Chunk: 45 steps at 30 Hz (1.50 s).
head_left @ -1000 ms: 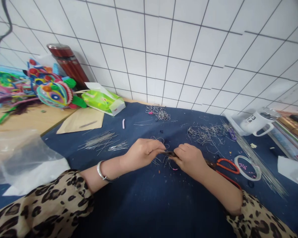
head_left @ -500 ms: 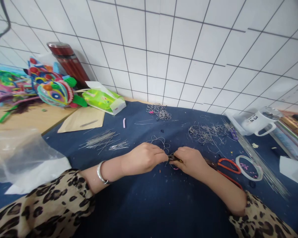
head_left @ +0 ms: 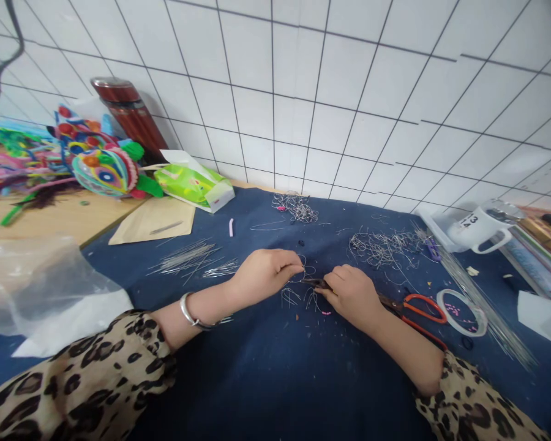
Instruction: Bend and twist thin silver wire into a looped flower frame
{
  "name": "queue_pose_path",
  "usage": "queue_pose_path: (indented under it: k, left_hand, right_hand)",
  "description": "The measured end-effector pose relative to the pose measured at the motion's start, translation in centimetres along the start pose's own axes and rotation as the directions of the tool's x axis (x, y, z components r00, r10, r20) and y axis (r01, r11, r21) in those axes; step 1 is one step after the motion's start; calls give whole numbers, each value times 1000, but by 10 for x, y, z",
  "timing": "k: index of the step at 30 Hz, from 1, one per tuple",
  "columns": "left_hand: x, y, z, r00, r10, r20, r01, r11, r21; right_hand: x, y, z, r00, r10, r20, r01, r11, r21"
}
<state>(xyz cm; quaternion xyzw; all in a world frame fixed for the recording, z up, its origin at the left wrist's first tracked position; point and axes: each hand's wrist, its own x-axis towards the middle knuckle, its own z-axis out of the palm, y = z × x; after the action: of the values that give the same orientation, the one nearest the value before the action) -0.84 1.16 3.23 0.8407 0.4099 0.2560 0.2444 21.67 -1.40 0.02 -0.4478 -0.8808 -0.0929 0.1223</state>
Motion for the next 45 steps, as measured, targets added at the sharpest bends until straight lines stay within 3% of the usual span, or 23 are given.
queue_pose_path:
  k: [2, 4, 8, 11, 17, 45]
  left_hand:
    - [3, -5, 1, 985, -165, 58, 173, 965, -196]
    - [5, -10, 4, 938, -305, 167, 347, 842, -413]
    - [5, -12, 13, 874, -394, 284, 483, 646, -591]
    - [3, -7, 16, 865, -391, 314, 498, 601, -625]
    - [-1, 3, 16, 865, -379, 330, 500, 599, -625]
    - [-4, 7, 17, 830, -367, 420, 558, 556, -616]
  right_hand:
    - [-1, 0, -2, 999, -9, -36, 8, 1000, -21]
    - [-1, 0, -5, 996, -33, -78, 28, 998, -60]
    - [-3, -3, -11, 984, -132, -117, 112, 980, -164]
    - [-3, -6, -14, 974, -194, -121, 162, 959, -233]
    - [-2, -11, -17, 956, -239, -170, 180, 936, -301]
    - [-3, -14, -24, 936, -303, -180, 238, 919, -314]
